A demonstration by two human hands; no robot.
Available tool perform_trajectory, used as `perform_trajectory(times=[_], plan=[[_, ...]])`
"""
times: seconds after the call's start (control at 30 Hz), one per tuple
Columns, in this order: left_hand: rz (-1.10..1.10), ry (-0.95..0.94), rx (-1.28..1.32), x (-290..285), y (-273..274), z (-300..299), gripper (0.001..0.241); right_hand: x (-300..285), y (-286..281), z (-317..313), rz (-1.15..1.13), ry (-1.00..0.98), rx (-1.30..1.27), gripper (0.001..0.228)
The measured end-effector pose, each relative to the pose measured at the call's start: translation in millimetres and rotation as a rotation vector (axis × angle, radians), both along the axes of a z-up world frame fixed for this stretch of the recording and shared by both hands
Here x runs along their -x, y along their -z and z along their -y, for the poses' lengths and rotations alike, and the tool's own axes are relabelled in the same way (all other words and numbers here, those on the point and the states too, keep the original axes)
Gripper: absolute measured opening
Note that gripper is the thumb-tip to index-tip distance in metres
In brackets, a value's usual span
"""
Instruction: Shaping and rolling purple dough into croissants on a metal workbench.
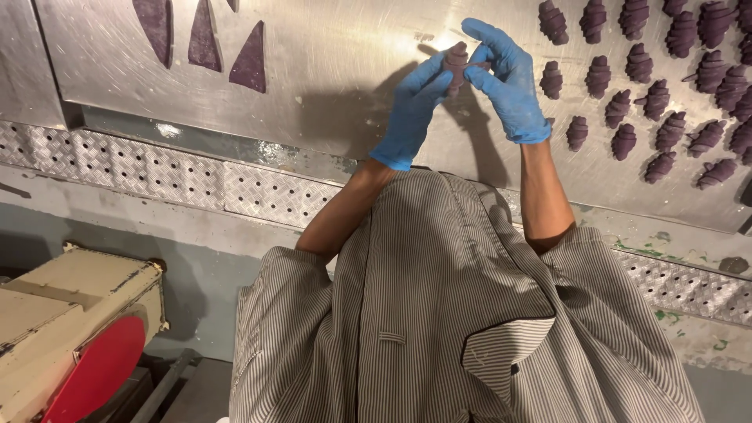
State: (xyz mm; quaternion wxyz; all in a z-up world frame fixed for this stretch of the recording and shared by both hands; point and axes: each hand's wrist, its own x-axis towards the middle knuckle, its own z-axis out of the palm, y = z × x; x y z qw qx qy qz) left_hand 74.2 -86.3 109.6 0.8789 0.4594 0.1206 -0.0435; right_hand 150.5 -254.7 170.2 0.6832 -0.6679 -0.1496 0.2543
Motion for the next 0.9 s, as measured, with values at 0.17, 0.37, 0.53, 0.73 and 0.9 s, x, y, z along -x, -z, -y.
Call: perform_trajectory(times=[0.17, 0.37, 0.53, 0.73, 0.9], plan=[[0.009, -0.055, -0.088, -0.7, 3.2, 1.0, 0.046, -1.0, -5.3, -2.6, 0.081, -0.041, 0.022, 0.060], [0.020, -0.006, -0.112, -1.8, -8.1, 2.6, 0.047, -2.1, -1.4, -0.7, 0.050, 0.008, 0.026, 0.059], [0.030, -0.038, -0.059, -4.6, 4.0, 0.7, 0.046, -2.1, 3.9, -2.1, 0.014, 0.025, 0.002, 0.060], [0.002, 0.025, 0.045, -5.4, 8.9, 4.1, 0.044, 0.1, 11.7, -1.5, 0.057, 0.048, -0.026, 0.059], [-0.079, 0.047, 0.140, -8.8, 12.3, 4.5, 0.045, -3.3, 19.2, 2.7, 0.003, 0.067, -0.067, 0.056]])
